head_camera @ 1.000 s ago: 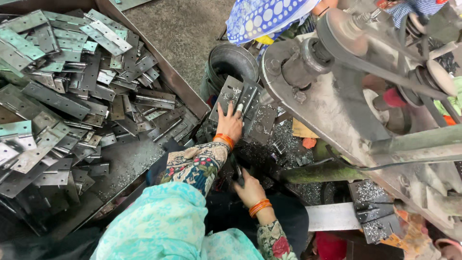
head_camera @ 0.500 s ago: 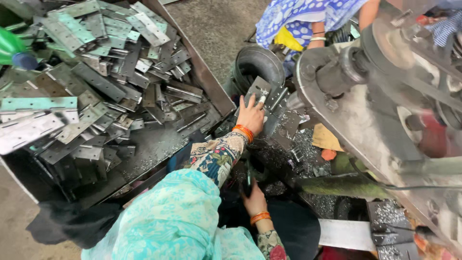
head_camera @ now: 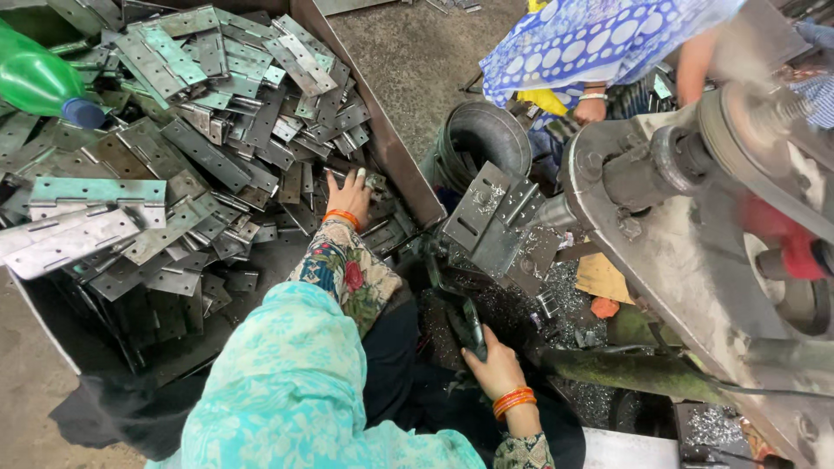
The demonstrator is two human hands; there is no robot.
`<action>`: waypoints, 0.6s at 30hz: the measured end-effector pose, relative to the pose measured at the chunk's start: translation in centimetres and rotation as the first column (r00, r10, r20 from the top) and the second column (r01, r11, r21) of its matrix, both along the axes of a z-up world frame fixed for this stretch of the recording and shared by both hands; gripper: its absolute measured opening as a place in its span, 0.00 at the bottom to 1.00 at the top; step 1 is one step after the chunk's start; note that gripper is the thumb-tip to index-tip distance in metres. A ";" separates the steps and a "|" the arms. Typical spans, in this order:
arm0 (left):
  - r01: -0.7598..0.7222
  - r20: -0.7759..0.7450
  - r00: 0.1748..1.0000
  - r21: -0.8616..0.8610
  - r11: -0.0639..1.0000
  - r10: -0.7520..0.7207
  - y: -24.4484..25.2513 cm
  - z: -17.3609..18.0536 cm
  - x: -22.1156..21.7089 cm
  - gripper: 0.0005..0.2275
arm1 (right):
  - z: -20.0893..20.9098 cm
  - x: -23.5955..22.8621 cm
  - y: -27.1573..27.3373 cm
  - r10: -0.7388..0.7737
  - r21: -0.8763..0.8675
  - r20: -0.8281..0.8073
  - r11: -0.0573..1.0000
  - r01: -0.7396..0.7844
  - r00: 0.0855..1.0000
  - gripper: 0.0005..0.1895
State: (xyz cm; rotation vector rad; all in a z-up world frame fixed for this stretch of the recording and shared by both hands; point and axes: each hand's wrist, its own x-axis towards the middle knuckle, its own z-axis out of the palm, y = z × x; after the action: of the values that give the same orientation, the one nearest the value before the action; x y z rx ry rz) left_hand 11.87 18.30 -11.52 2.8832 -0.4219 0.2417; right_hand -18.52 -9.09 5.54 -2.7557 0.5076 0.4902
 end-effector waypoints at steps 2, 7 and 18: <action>0.042 -0.129 0.991 0.018 0.999 -0.040 0.3 -0.3 0.6 0.29 | 0.0 0.3 -0.5 0.029 -0.016 0.015 0.999 -0.028 0.999 0.39; 0.231 -0.154 0.963 0.035 0.972 -0.223 0.9 -2.9 0.9 0.19 | -0.2 0.3 -0.6 -0.011 0.006 -0.025 1.000 0.011 1.000 0.40; -0.203 -0.202 0.975 -0.654 0.729 0.089 -1.6 -1.6 -1.9 0.15 | -0.1 -0.4 -0.2 -0.021 0.066 0.023 0.998 0.019 1.000 0.39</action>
State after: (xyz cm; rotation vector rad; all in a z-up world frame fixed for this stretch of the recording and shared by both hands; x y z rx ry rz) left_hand 9.99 16.74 -13.13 2.1855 -0.0434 0.1456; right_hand -18.95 -9.33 5.40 -2.6877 0.5037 0.4614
